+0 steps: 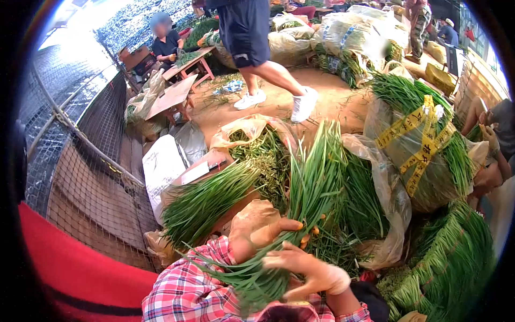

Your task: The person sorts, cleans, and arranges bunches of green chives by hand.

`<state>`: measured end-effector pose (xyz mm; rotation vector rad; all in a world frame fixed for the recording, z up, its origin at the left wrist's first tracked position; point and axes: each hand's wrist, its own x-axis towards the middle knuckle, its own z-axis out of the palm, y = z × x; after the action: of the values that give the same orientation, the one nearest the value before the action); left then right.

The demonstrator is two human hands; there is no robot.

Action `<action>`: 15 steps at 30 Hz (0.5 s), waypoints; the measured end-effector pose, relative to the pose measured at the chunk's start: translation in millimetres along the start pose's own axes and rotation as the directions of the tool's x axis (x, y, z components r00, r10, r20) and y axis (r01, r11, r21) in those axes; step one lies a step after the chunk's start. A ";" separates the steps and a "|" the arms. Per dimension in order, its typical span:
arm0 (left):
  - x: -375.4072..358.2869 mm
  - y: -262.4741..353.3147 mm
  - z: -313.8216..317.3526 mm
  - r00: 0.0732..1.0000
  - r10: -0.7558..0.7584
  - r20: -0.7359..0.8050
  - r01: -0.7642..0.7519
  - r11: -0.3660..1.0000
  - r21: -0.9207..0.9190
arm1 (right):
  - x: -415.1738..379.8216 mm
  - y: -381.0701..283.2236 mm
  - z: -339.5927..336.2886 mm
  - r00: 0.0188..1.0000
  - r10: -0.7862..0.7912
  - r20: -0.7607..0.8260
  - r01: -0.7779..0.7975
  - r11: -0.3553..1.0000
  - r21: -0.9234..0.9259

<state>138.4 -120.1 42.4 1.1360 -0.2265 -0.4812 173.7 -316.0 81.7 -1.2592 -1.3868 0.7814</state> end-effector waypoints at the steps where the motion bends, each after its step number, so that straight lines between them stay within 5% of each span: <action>1: 7.4 9.4 2.5 0.992 -0.123 -0.031 0.114 0.972 -0.206 | -14.9 4.9 -5.1 0.983 0.049 -0.177 0.019 0.930 0.368; 2: 12.1 17.0 2.8 0.975 -0.213 -0.058 0.179 0.917 -0.357 | -27.0 20.6 -3.0 0.910 0.109 -0.399 0.176 0.771 0.612; 3: 15.3 22.9 -0.7 0.955 -0.282 -0.093 0.212 0.867 -0.451 | -46.7 60.3 -11.2 0.863 0.067 -0.501 0.293 0.742 0.603; 4: 15.4 23.4 -6.8 0.951 -0.294 -0.091 0.226 0.869 -0.440 | -61.6 75.3 -22.0 0.813 0.221 -0.539 0.129 0.834 0.537; 6: 15.1 31.2 -13.1 0.943 -0.320 -0.093 0.270 0.898 -0.348 | -65.6 101.5 -27.5 0.733 0.474 -0.487 -0.145 0.809 0.570; 8: 13.2 30.9 -15.8 0.956 -0.290 -0.046 0.261 0.910 -0.322 | -55.1 140.7 -2.0 0.763 0.449 -0.465 -0.002 0.722 0.692; 10: 20.5 17.4 -16.9 0.962 -0.271 0.042 0.268 0.896 -0.355 | -43.0 158.0 14.2 0.783 0.513 -0.351 -0.090 0.652 0.753; 11: 28.0 5.1 -16.1 0.958 -0.272 0.094 0.287 0.881 -0.376 | -40.4 188.1 29.0 0.613 0.557 -0.561 -0.141 0.775 0.616; 13: 36.3 -16.4 -18.4 0.941 -0.295 0.169 0.339 0.850 -0.404 | 4.8 136.3 4.9 0.772 0.320 -0.550 0.319 0.553 0.770; 15: 40.5 -35.9 -23.2 0.918 -0.329 0.222 0.395 0.808 -0.437 | 22.4 117.6 -2.9 0.799 0.302 -0.520 0.343 0.481 0.807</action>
<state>174.4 -132.5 -2.5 0.6566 0.0021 -0.9067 210.4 -267.9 -21.7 -0.5192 -0.2867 0.7999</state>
